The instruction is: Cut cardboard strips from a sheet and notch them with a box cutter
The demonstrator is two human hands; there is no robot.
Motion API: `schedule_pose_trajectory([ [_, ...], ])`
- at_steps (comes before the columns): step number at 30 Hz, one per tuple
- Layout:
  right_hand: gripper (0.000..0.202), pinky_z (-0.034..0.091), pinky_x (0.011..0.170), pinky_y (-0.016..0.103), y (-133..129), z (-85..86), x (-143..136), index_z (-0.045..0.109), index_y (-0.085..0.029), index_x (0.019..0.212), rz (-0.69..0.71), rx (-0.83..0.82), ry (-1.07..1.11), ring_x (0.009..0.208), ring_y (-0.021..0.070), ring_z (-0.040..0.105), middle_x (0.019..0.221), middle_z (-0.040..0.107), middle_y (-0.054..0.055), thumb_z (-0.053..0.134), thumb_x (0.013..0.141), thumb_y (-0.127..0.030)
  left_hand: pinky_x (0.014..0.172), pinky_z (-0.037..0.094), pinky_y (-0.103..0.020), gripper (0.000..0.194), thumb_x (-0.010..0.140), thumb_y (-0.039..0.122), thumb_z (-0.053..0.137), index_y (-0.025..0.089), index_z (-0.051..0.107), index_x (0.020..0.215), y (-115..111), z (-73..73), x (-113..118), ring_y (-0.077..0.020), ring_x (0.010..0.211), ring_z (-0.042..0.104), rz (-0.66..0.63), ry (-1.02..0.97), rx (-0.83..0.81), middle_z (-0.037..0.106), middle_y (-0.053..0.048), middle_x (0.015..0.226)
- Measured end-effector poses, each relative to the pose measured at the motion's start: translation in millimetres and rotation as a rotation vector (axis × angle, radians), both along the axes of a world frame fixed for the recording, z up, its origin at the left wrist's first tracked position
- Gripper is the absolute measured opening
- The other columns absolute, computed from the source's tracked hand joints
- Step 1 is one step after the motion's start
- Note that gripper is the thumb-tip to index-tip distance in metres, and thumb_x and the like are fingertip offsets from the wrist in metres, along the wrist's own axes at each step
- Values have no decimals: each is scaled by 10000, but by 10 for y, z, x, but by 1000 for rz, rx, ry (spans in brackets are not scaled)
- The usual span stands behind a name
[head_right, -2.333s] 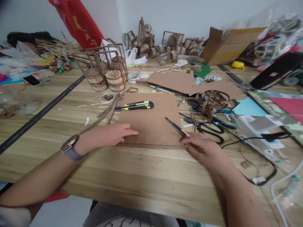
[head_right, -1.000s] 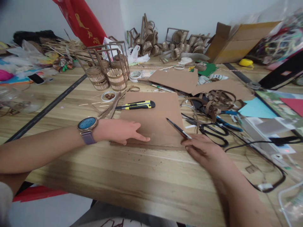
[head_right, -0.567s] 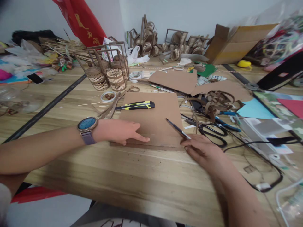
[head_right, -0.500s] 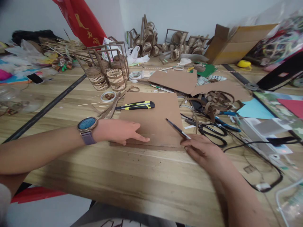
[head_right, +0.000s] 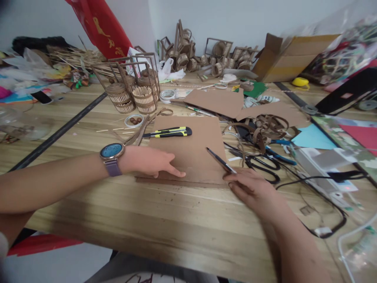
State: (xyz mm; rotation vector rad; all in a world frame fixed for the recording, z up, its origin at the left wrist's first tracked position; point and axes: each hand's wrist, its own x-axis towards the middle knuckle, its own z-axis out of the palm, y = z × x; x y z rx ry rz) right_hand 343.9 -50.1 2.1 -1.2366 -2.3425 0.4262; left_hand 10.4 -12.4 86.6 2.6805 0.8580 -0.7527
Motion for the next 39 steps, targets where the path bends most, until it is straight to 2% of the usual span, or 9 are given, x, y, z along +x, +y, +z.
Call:
schedule_pose_trajectory([
  [5, 231, 595, 862, 462, -99, 64, 29, 681, -280, 1028, -172, 58, 71, 1003, 292, 730, 1090, 769, 74, 629, 863, -433, 596, 370, -247, 838, 833, 45, 606, 522, 398, 1490, -7, 10, 2, -161, 693, 569, -13, 8, 2, 603, -47, 1081],
  [11, 216, 595, 717, 427, -224, 308, -104, 657, -310, 1032, -412, 143, 427, 765, 285, 754, 763, 765, 52, 524, 957, -463, 640, 411, -236, 847, 819, 51, 624, 518, 400, 1490, 12, -26, -19, -182, 776, 608, -26, -13, 10, 619, -46, 1102],
  [14, 305, 574, 606, 419, -230, 497, -226, 698, -312, 883, -384, 152, 424, 592, 254, 696, 638, 699, 35, 502, 957, -533, 659, 428, -232, 849, 798, 47, 643, 504, 427, 1480, 26, -45, -18, -192, 813, 621, -21, -34, -1, 632, -46, 1115],
  [20, 647, 547, 574, 378, -144, 739, -456, 583, -282, 445, -308, 166, 208, 593, 216, 679, 685, 724, 74, 415, 964, -629, 658, 418, -241, 856, 811, 32, 644, 521, 418, 1477, 0, 20, 24, -197, 812, 628, 2, 15, -4, 639, -49, 1168],
  [25, 684, 447, 473, 297, 19, 639, -655, 582, -246, 436, -222, 108, -12, 480, 153, 617, 683, 743, 61, 409, 934, -681, 653, 398, -254, 852, 846, 49, 638, 525, 369, 1500, -24, 71, 42, -210, 837, 636, -7, 58, 0, 637, -57, 1210],
  [28, 630, 407, 439, 263, 73, 513, -740, 561, -231, 470, -135, 42, -26, 437, 121, 569, 670, 740, 36, 455, 918, -662, 638, 390, -259, 839, 853, 64, 645, 502, 365, 1511, -14, 49, 31, -229, 858, 644, -49, 34, 16, 648, -68, 1170],
  [31, 534, 487, 516, 269, 59, 449, -707, 634, -231, 604, -86, -18, 60, 547, 148, 649, 752, 763, 40, 477, 931, -623, 637, 387, -254, 840, 837, 41, 653, 497, 400, 1496, -3, 7, 13, -218, 826, 644, -36, -3, 11, 670, -55, 1120],
  [35, 383, 573, 712, 346, 11, 432, -485, 714, -229, 962, -221, 12, 183, 769, 219, 731, 828, 772, 65, 515, 946, -556, 653, 401, -248, 843, 809, 17, 664, 481, 446, 1478, 4, -35, -5, -210, 820, 641, -24, -49, 13, 690, -42, 1078],
  [39, 290, 590, 811, 391, 3, 285, -264, 701, -249, 860, -102, -69, 141, 924, 256, 747, 999, 786, 85, 630, 878, -530, 652, 413, -244, 845, 813, 44, 666, 474, 417, 1497, 18, -44, -4, -214, 828, 641, -56, -20, 18, 687, -57, 1070],
])
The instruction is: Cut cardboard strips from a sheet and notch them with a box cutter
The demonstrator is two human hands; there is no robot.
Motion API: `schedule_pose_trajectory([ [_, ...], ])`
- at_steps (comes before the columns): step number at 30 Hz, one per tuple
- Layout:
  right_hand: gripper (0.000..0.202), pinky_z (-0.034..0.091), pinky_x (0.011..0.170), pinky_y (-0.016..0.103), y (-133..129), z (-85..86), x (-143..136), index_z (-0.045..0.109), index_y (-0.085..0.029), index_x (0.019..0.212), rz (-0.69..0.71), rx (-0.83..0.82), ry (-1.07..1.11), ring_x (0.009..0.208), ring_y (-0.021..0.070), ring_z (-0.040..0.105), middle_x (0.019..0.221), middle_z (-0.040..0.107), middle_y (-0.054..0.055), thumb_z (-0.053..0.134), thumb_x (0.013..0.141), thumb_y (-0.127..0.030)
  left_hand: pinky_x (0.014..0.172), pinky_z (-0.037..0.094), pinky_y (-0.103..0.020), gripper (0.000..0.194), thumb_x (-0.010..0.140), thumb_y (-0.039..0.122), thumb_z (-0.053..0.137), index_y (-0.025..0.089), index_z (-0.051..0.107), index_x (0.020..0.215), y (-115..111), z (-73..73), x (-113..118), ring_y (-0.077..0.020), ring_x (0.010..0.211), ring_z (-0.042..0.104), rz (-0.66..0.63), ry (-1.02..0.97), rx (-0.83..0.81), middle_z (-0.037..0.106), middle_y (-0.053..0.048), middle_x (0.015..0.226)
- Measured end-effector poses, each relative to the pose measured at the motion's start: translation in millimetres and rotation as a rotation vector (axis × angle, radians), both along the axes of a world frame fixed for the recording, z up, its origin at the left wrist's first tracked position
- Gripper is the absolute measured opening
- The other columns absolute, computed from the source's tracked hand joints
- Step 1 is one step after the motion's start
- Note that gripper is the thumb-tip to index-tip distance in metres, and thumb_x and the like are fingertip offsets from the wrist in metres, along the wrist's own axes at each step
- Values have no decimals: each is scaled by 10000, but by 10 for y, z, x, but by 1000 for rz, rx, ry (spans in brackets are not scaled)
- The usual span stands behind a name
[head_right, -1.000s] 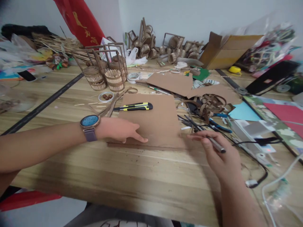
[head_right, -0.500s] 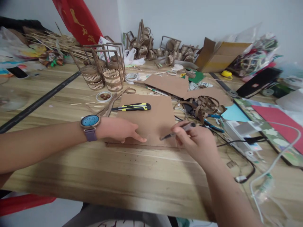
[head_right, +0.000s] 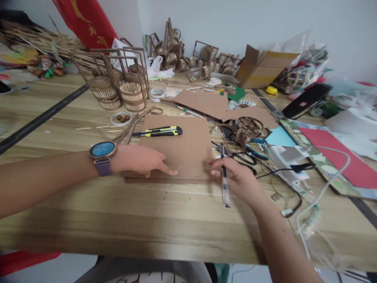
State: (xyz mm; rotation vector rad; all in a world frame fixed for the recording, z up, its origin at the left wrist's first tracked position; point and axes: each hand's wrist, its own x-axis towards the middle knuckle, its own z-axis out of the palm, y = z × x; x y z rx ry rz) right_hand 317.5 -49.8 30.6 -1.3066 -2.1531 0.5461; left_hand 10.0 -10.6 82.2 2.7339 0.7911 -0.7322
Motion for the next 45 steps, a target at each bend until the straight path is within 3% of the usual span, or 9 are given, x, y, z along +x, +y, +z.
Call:
schedule_pose_trajectory([
  [3, 197, 589, 864, 388, 11, -176, 92, 687, -258, 823, 109, -19, -32, 1013, 249, 736, 1071, 779, 87, 651, 877, -444, 658, 421, -246, 849, 813, 48, 657, 476, 406, 1502, 10, 2, 9, -212, 815, 631, -15, 6, -4, 686, -61, 1063],
  [7, 106, 588, 869, 403, 17, -302, 141, 677, -263, 846, 114, 31, -59, 1022, 240, 721, 1095, 768, 94, 629, 891, -346, 662, 401, -243, 860, 835, 48, 638, 475, 355, 1526, 10, 15, 23, -208, 846, 614, -23, 51, -5, 665, -65, 1086],
  [25, 104, 584, 839, 358, 5, -317, 130, 634, -256, 861, 187, 181, -137, 1023, 206, 705, 1081, 758, 78, 569, 909, -191, 679, 412, -265, 856, 860, 97, 629, 488, 295, 1545, 21, 16, 27, -229, 884, 620, -32, 90, -21, 637, -84, 1134],
  [34, 108, 575, 851, 371, 9, -299, 126, 647, -262, 863, 175, 134, -139, 1018, 209, 700, 1091, 754, 74, 562, 916, -220, 710, 439, -273, 863, 857, 79, 641, 488, 301, 1538, 5, 70, 43, -232, 880, 635, -10, 90, -18, 648, -84, 1171],
  [45, 120, 587, 843, 411, 53, -340, 167, 674, -262, 847, 177, 120, -105, 995, 246, 707, 1103, 754, 87, 572, 909, -277, 706, 437, -268, 884, 836, 113, 690, 507, 308, 1529, 47, 6, 47, -215, 850, 625, -22, 98, -27, 657, -63, 1118],
])
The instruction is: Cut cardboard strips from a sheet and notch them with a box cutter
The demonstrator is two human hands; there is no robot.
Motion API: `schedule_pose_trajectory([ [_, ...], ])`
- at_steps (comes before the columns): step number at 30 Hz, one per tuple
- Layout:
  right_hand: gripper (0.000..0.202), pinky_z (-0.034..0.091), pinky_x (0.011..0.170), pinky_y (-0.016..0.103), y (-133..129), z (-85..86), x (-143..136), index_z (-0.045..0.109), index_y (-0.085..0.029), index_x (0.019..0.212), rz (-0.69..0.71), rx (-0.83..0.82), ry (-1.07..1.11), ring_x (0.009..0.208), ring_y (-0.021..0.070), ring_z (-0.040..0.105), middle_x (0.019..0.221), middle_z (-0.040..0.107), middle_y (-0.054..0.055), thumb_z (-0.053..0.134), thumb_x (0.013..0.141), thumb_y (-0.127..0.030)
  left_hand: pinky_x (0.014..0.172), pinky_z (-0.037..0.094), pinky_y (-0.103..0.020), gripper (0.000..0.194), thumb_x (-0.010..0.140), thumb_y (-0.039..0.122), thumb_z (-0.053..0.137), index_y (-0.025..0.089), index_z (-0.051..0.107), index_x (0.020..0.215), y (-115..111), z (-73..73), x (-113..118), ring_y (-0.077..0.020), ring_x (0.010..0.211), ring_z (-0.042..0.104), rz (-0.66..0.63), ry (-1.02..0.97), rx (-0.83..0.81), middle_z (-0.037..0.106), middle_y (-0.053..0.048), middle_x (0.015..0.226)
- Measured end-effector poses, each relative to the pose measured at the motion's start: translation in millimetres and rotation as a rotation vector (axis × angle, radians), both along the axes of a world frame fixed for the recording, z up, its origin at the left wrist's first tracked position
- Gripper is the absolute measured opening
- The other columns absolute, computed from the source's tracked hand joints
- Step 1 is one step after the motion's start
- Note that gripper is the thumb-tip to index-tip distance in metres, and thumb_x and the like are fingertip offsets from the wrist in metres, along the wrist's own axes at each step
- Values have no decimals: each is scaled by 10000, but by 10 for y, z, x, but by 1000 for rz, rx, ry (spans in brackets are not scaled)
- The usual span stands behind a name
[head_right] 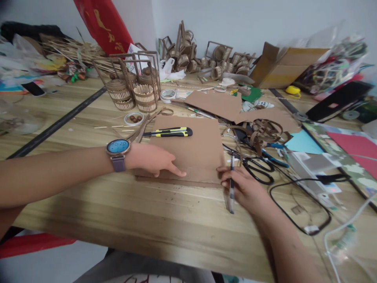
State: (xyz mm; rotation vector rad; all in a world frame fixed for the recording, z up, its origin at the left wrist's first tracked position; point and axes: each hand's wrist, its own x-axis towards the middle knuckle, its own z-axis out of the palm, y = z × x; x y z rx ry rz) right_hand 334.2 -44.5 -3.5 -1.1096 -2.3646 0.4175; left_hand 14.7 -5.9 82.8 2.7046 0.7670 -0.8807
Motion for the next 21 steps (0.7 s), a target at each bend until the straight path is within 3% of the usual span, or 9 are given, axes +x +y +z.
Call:
schedule_pose_trajectory([
  [5, 139, 600, 842, 478, -60, 74, -51, 674, -319, 967, -63, -28, 107, 993, 289, 725, 1099, 763, 66, 593, 919, -421, 693, 428, -286, 885, 829, 125, 704, 494, 313, 1532, 27, -7, 4, -231, 834, 624, -9, 0, -13, 665, -56, 1065],
  [7, 166, 602, 836, 508, -184, 200, -160, 646, -358, 1023, -180, -20, 188, 970, 304, 726, 1064, 762, 56, 537, 952, -462, 703, 429, -289, 894, 817, 111, 703, 494, 321, 1529, 45, -20, 3, -232, 840, 623, 0, -5, -34, 663, -46, 1042],
  [9, 190, 568, 909, 552, -343, 350, -301, 642, -388, 1059, -400, 41, 253, 983, 328, 708, 985, 753, 59, 479, 982, -450, 719, 435, -293, 900, 804, 98, 704, 500, 336, 1521, 70, -39, -1, -231, 849, 623, 8, -22, -48, 662, -37, 1038],
  [11, 257, 557, 947, 547, -480, 469, -446, 655, -391, 1071, -449, 1, 329, 965, 322, 704, 915, 733, 63, 408, 1009, -427, 732, 443, -299, 893, 792, 97, 714, 508, 366, 1505, 95, -55, -4, -233, 860, 630, 13, -41, -60, 666, -24, 1038],
  [14, 285, 611, 742, 453, -572, 504, -663, 697, -373, 994, -248, -62, 332, 815, 287, 712, 831, 713, 52, 427, 994, -462, 757, 456, -315, 885, 773, 91, 743, 520, 415, 1473, 122, -59, -5, -242, 880, 647, 25, -68, -79, 687, -9, 1044],
  [17, 205, 589, 577, 333, -576, 386, -922, 705, -361, 947, -74, -115, 273, 711, 230, 716, 785, 729, 20, 513, 968, -429, 773, 456, -331, 901, 771, 84, 761, 500, 402, 1484, 135, -49, -1, -261, 911, 659, 5, -75, -91, 703, -27, 1090],
  [21, 175, 602, 636, 310, -578, 211, -1182, 682, -368, 1039, 76, -24, 227, 779, 211, 743, 927, 771, 6, 529, 968, -322, 783, 460, -339, 893, 800, 83, 740, 457, 367, 1521, 132, -50, -4, -277, 977, 654, -22, -69, -94, 698, -51, 1158],
])
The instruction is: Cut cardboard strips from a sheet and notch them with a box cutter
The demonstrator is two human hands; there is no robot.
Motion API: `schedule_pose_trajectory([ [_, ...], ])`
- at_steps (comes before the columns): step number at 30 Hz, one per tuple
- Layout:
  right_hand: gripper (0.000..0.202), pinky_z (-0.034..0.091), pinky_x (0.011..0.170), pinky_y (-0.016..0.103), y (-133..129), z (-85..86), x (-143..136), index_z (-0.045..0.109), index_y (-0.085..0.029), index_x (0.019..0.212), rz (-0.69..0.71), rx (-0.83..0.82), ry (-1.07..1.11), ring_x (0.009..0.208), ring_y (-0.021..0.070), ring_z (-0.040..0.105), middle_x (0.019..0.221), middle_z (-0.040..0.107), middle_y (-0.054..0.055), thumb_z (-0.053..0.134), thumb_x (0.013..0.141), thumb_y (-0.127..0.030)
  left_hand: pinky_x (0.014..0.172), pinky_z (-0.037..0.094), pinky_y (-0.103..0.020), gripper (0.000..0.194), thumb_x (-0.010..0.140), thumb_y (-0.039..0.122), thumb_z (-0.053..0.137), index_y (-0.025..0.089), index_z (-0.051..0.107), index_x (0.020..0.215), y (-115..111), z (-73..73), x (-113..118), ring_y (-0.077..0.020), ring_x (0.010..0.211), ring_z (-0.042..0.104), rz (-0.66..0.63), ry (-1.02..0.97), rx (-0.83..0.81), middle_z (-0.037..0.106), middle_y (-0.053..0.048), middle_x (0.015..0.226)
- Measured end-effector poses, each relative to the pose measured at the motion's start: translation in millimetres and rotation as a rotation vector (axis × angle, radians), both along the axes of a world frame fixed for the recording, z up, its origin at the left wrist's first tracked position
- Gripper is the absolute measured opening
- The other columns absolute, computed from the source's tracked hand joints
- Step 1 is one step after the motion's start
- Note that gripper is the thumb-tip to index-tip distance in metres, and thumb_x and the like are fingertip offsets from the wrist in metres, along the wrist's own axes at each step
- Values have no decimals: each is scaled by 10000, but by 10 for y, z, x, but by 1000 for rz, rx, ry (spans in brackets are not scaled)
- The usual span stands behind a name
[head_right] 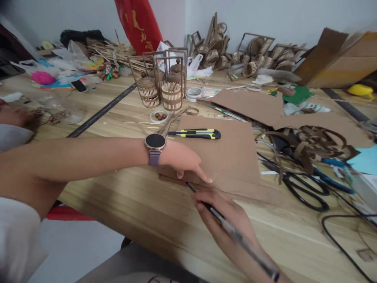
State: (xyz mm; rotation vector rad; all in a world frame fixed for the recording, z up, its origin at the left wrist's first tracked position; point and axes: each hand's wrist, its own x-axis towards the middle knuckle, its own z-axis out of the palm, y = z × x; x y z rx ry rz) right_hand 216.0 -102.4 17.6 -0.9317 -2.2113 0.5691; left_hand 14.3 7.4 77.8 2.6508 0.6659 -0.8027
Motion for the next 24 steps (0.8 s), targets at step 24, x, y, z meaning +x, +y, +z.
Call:
schedule_pose_trajectory([
  [24, 129, 576, 835, 510, 447, -343, 941, 659, -302, 988, -198, 129, -230, 996, 324, 713, 1080, 759, 84, 608, 914, -394, 694, 447, -337, 912, 824, 184, 649, 461, 217, 1578, -223, 28, -34, -282, 926, 617, -2, 42, 117, 592, -106, 1237],
])
